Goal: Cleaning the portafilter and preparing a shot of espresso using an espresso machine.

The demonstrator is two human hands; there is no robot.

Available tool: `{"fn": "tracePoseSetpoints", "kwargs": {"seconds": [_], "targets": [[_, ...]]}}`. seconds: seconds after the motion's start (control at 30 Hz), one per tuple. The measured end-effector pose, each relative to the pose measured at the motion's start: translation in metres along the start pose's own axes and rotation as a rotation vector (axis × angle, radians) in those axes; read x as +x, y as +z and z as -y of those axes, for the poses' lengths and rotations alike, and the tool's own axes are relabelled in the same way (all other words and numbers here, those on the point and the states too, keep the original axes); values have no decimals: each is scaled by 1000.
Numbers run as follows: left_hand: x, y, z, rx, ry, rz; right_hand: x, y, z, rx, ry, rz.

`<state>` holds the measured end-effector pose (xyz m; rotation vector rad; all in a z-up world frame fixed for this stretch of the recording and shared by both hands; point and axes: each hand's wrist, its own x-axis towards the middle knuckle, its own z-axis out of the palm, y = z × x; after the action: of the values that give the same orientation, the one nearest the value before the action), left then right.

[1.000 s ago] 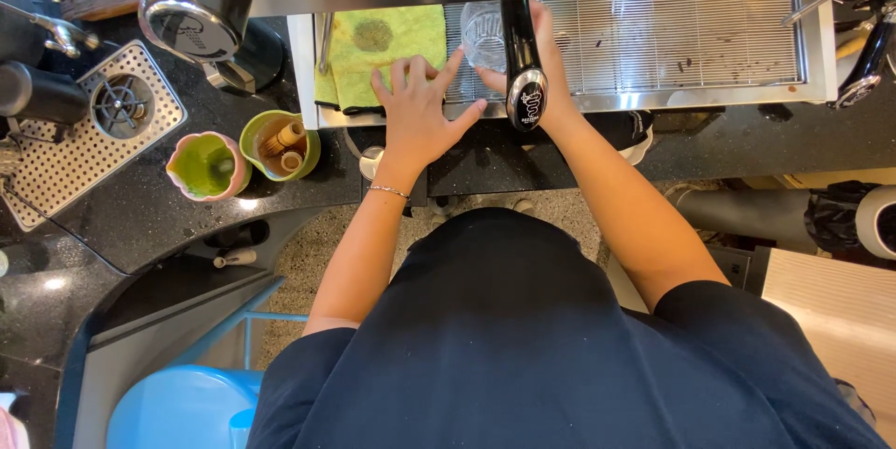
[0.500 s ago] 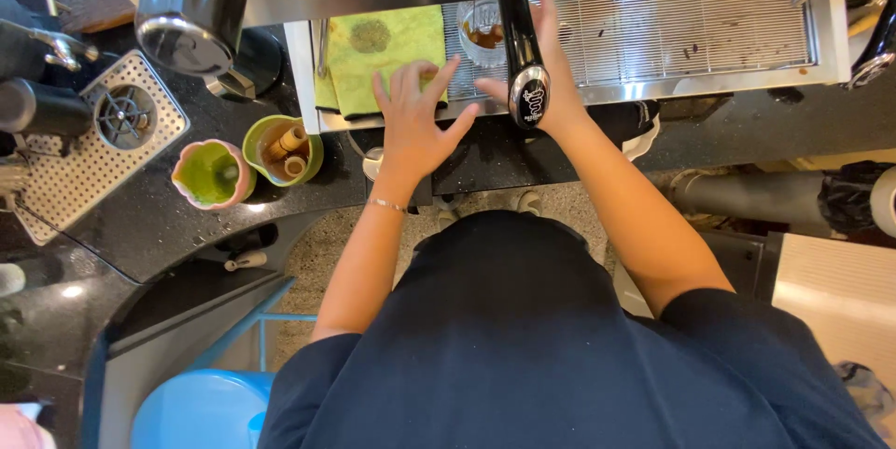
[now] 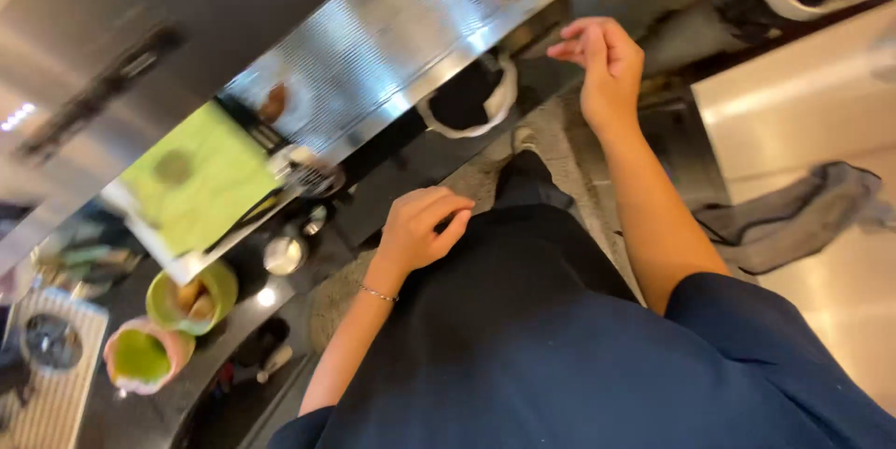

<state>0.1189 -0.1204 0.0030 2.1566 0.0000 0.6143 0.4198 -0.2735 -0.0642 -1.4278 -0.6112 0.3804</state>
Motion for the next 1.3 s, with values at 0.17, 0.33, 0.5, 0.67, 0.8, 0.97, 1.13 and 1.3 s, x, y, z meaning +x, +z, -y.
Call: {"fn": "tracePoseSetpoints", "kwargs": {"seconds": [0.17, 0.33, 0.5, 0.67, 0.8, 0.97, 1.13, 1.3], "targets": [[83, 80, 0, -64, -96, 95, 56, -105, -13, -40, -239, -41], [198, 163, 1, -101, -158, 132, 163, -219, -114, -124, -38, -108], [292, 220, -1, -80, -211, 193, 246, -238, -131, -110, -19, -25], [352, 241, 21, -98, -263, -21, 284, -232, -141, -129, 187, 167], [399, 250, 62, -127, -462, -234, 282, -230, -134, 17, 243, 220], [458, 259, 120, -177, -292, -553, 289, -235, -158, 132, 252, 258], [502, 265, 154, 142, -197, -688, 290, -231, -149, 155, 266, 244], [523, 260, 180, 171, -239, -643, 288, -230, -143, 195, 292, 216]]}}
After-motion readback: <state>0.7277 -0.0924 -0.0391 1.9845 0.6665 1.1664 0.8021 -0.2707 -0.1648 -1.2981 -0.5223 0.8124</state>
